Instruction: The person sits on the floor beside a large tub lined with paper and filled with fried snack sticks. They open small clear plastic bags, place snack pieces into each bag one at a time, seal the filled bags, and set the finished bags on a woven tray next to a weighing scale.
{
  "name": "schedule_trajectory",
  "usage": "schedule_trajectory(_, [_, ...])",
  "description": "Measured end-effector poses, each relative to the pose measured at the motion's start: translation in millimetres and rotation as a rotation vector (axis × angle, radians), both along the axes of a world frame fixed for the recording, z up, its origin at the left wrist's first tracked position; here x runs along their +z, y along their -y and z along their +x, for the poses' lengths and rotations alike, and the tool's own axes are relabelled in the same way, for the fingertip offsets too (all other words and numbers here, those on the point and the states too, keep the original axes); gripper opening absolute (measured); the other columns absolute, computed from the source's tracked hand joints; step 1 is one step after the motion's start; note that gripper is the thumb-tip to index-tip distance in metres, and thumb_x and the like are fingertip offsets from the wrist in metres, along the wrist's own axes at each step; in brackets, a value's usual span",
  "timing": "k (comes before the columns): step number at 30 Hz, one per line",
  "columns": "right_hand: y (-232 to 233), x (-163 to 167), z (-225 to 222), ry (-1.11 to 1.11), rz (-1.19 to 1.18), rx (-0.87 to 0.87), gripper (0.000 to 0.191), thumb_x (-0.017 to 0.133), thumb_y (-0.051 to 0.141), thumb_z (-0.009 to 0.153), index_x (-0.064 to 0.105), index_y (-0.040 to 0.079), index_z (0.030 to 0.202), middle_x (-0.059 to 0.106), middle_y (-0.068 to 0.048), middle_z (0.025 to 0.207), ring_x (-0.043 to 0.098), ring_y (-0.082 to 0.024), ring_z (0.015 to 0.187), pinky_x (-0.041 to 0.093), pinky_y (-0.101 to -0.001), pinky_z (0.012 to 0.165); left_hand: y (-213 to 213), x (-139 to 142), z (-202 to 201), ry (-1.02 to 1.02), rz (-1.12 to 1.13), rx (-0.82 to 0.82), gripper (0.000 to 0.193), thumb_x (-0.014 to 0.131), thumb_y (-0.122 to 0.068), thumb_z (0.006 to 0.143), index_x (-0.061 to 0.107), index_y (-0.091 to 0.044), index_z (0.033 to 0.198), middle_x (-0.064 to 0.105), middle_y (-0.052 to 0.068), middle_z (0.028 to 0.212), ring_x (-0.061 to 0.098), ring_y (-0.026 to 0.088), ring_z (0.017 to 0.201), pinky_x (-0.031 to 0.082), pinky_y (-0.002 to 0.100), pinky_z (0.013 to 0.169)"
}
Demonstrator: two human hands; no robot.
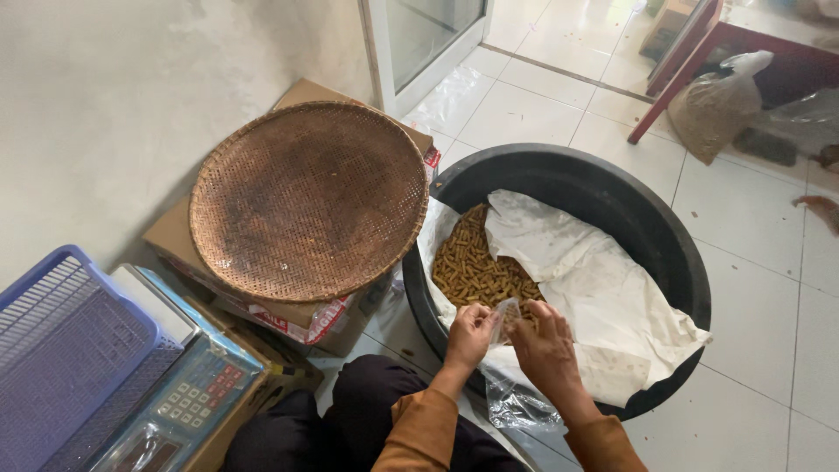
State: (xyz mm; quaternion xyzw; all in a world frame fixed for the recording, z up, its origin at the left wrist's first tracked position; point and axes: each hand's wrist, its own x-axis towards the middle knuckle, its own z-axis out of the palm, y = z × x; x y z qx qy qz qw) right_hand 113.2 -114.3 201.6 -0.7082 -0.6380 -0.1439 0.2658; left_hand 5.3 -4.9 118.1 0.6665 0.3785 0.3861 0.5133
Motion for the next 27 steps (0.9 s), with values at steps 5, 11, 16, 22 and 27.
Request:
schedule_trajectory(5, [0.7, 11.4, 4.6, 0.239, -0.209, 0.436, 0.032, 0.072, 0.031, 0.084, 0.068, 0.001, 0.097, 0.066, -0.015, 0.112, 0.060, -0.031, 0.117, 0.039, -0.0510, 0.112, 4.6, -0.2, -4.1, -0.134, 0.075, -0.107, 0.015, 0.075, -0.021, 0.091, 0.071, -0.006, 0.094, 0.068, 0.012, 0.094, 0.071, 0.029, 0.080, 0.055, 0.040, 0.070])
schedule_trajectory(11, [-11.9, 15.2, 18.9, 0.162, -0.824, 0.552, 0.016, 0.064, 0.018, 0.090, 0.070, 0.006, 0.098, 0.068, -0.012, 0.115, 0.063, -0.030, 0.117, 0.043, -0.0436, 0.107, 6.4, 12.0, -8.6, -0.186, 0.295, -0.139, 0.011, 0.073, -0.020, 0.092, 0.073, -0.010, 0.096, 0.066, 0.012, 0.094, 0.068, 0.035, 0.085, 0.054, 0.044, 0.072])
schedule_trajectory(16, [-21.0, -11.9, 28.6, -0.216, -0.779, 0.472, 0.038, 0.054, 0.001, 0.089, 0.070, 0.011, 0.121, 0.065, -0.013, 0.125, 0.064, -0.032, 0.110, 0.050, -0.0449, 0.091, 6.0, 21.9, -17.0, -0.228, 0.405, -0.090, 0.012, 0.069, -0.020, 0.094, 0.076, -0.015, 0.101, 0.066, 0.011, 0.091, 0.068, 0.036, 0.086, 0.055, 0.045, 0.074])
schedule_trajectory(22, [-24.4, -64.5, 27.5, 0.375, -0.389, 0.491, 0.016, 0.062, 0.015, 0.076, 0.072, 0.007, 0.086, 0.070, -0.013, 0.101, 0.068, -0.030, 0.103, 0.052, -0.0479, 0.095, 3.1, 31.3, -20.6, -0.223, 0.418, -0.156, 0.011, 0.068, -0.017, 0.096, 0.075, -0.015, 0.105, 0.063, 0.012, 0.090, 0.067, 0.035, 0.085, 0.055, 0.045, 0.074])
schedule_trajectory(27, [-31.0, -86.8, 29.8, 0.352, -0.812, 0.300, 0.015, 0.059, 0.014, 0.091, 0.074, 0.011, 0.092, 0.071, -0.010, 0.099, 0.066, -0.025, 0.096, 0.053, -0.0410, 0.086, 7.3, 29.5, -20.9, -0.233, 0.690, -0.125, 0.017, 0.068, -0.010, 0.091, 0.073, -0.013, 0.108, 0.063, 0.010, 0.092, 0.067, 0.033, 0.090, 0.056, 0.043, 0.077])
